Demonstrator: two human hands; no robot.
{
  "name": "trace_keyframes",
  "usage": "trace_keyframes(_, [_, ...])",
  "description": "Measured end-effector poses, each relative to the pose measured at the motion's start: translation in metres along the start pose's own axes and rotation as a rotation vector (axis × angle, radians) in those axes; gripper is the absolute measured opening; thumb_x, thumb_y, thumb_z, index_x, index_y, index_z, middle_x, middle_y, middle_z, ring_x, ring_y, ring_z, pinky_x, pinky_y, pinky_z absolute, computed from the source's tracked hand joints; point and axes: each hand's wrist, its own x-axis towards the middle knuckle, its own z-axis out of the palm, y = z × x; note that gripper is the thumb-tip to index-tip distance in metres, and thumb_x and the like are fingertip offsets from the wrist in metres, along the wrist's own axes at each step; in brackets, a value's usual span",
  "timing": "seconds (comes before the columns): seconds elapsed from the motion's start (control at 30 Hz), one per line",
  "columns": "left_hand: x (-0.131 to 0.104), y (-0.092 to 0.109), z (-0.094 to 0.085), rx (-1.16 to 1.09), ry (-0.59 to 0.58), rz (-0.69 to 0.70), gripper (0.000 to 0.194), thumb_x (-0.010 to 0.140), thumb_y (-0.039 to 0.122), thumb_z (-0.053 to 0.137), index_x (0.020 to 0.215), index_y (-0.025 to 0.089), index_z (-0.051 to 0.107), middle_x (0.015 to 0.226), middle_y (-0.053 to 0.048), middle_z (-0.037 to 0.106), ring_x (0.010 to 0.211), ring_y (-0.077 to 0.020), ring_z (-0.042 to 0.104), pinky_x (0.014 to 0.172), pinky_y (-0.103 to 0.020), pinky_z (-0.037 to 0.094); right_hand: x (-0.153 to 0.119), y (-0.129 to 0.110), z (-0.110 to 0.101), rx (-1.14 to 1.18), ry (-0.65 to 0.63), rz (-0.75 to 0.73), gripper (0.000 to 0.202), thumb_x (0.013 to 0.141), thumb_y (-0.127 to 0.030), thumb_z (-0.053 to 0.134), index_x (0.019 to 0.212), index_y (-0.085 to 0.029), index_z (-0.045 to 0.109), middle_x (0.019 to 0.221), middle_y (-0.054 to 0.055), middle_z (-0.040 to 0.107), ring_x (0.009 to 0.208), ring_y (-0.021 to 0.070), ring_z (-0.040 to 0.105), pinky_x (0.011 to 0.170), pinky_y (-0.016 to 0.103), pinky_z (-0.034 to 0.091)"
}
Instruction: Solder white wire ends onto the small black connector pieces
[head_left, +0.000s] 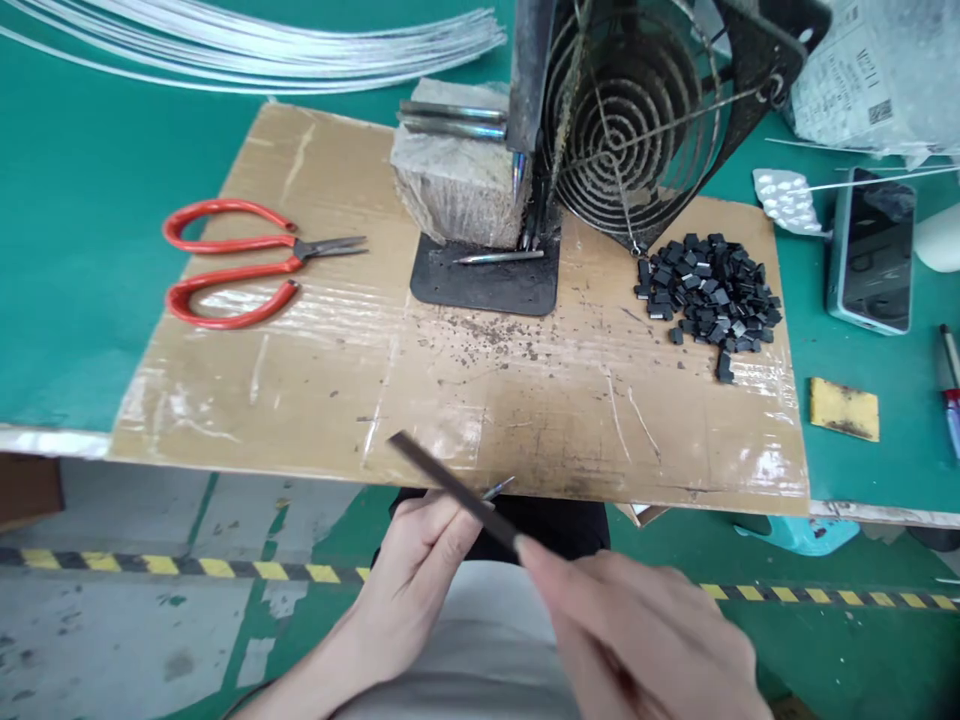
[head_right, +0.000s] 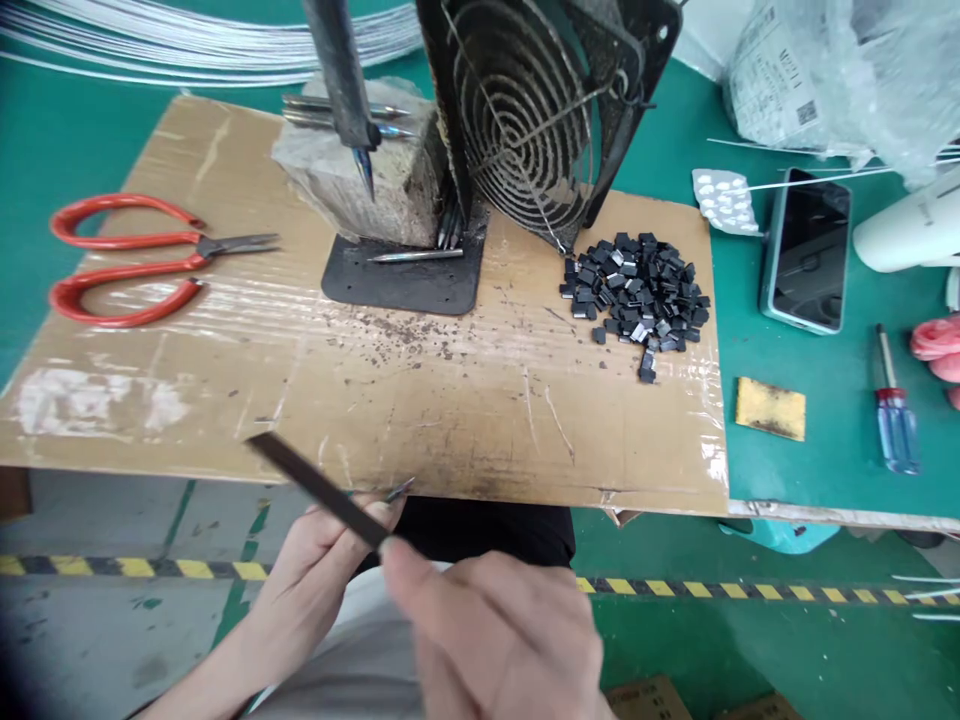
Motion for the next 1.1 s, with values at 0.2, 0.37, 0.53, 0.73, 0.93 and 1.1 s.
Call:
trace_keyframes(0.2, [-0.004,-0.006,0.0,-0.064,-0.016,-0.021,0.043,0.109,0.032,0.042,0.068,0.022,0.035,0.066,0.005,0.032,0.062,-0.0134,0.031,0.059,-0.028,0.032,0.02,0.023,0.003,0.124,0.033,0.046,0.03,0.094,-0.003,0.067,0.116,-0.021,0.078,0.073,-0.003,0.075,0.056,0.0099,0.067,0.049,0.022,0.052])
trace_keyframes(0.37, [-0.002,-0.002,0.0,-0.022,-0.004,-0.025,0.042,0.108,0.031,0.041,0.068,0.022,0.04,0.065,0.004,0.038,0.062,-0.0136,0.036,0.06,-0.027,0.034,0.016,0.023,0.007,0.087,-0.027,-0.008,0.028,0.096,-0.002,0.063,0.118,-0.014,0.077,0.069,-0.001,0.07,0.053,0.0091,0.062,0.049,0.023,0.049])
trace_keyframes(0.53, [0.0,0.004,0.0,0.013,0.009,-0.02,0.04,0.105,0.031,0.046,0.066,0.021,0.046,0.061,0.004,0.045,0.058,-0.0131,0.042,0.058,-0.026,0.037,0.004,0.009,0.008,0.003,-0.075,-0.091,0.038,0.096,-0.006,0.057,0.12,-0.026,0.079,0.059,-0.008,0.066,0.043,0.0068,0.056,0.044,0.021,0.046])
trace_keyframes(0.73, [-0.001,0.001,0.001,-0.007,0.008,-0.025,0.045,0.109,0.035,0.04,0.066,0.022,0.036,0.062,0.004,0.035,0.059,-0.013,0.033,0.057,-0.027,0.032,0.008,0.019,0.006,-0.066,0.117,-0.057,0.034,0.095,-0.001,0.063,0.122,-0.018,0.077,0.074,-0.002,0.077,0.053,0.0085,0.066,0.053,0.021,0.053])
trace_keyframes(0.93, [-0.003,0.0,0.002,-0.021,0.007,-0.028,0.047,0.109,0.04,0.04,0.066,0.021,0.039,0.063,0.003,0.038,0.06,-0.0135,0.036,0.058,-0.028,0.034,0.005,0.019,0.016,-0.034,0.071,-0.055,0.032,0.097,-0.005,0.061,0.12,-0.018,0.077,0.067,-0.003,0.071,0.048,0.0083,0.06,0.046,0.024,0.046])
trace_keyframes(1.1, [-0.003,0.0,0.001,0.032,0.043,-0.073,0.05,0.108,0.046,0.045,0.065,0.021,0.044,0.062,0.003,0.041,0.059,-0.0138,0.038,0.056,-0.028,0.033,0.001,0.006,0.022,-0.012,0.201,-0.04,0.034,0.095,-0.001,0.055,0.102,-0.022,0.08,0.058,-0.007,0.064,0.042,0.0068,0.054,0.041,0.026,0.04])
